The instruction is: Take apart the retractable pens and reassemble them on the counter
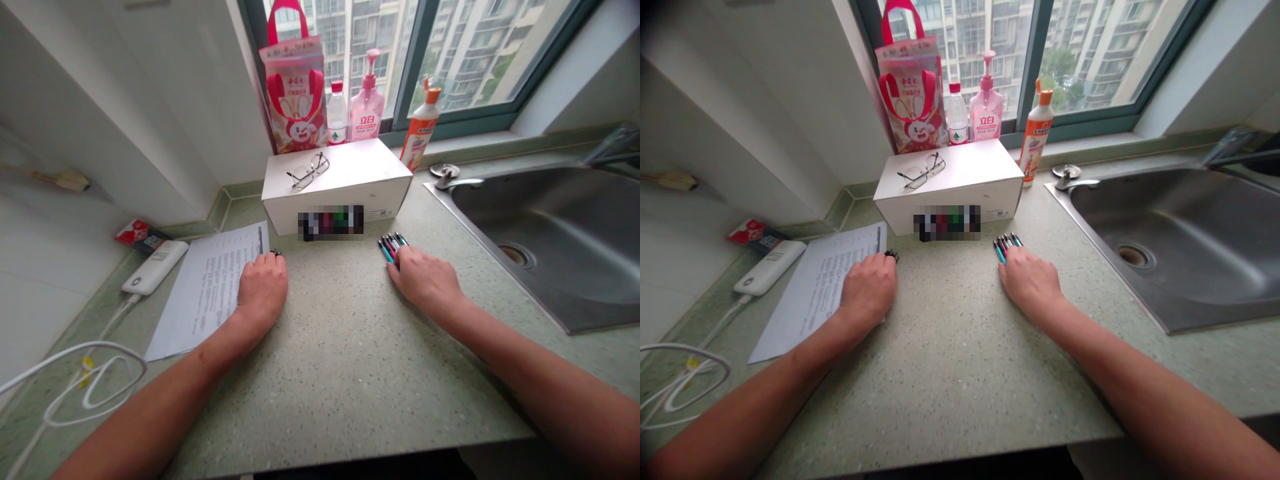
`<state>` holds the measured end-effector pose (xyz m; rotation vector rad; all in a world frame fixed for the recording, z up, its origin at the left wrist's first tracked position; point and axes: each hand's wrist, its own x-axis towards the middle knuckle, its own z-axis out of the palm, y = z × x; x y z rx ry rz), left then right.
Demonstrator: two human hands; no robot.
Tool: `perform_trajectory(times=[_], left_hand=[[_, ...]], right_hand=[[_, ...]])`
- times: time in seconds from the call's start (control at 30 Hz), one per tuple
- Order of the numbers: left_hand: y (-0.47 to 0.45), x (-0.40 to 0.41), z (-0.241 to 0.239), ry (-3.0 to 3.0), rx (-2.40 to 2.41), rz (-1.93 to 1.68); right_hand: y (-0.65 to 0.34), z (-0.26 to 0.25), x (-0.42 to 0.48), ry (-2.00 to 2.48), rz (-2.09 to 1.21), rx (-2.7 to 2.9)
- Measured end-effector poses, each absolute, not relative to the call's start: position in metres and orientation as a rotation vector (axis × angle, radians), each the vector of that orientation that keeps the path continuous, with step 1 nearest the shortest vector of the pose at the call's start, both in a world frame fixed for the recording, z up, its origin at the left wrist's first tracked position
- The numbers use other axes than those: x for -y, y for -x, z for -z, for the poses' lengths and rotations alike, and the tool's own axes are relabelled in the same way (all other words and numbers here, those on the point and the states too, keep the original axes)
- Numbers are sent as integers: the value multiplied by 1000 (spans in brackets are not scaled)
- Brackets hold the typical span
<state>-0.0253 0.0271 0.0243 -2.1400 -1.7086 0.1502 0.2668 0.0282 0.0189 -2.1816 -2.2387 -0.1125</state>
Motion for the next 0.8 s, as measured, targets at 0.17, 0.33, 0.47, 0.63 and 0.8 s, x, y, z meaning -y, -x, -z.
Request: perform_trajectory(times=[0.17, 0.33, 0.47, 0.63, 0.8], left_hand=[[28, -28, -26, 2139, 1726, -136], [32, -28, -32, 2111, 1716, -166], [34, -28, -39, 2109, 1802, -246], [33, -30, -38, 2169, 1942, -281], [32, -30, -32, 2220, 1888, -237]], right_hand=[[-271, -14, -33, 2106, 140, 2221], [-274, -16, -34, 2013, 164, 2200], [-271, -20, -31, 1968, 169, 2188], [-266, -17, -26, 1867, 134, 2231], [-258, -15, -20, 1706, 100, 2273]])
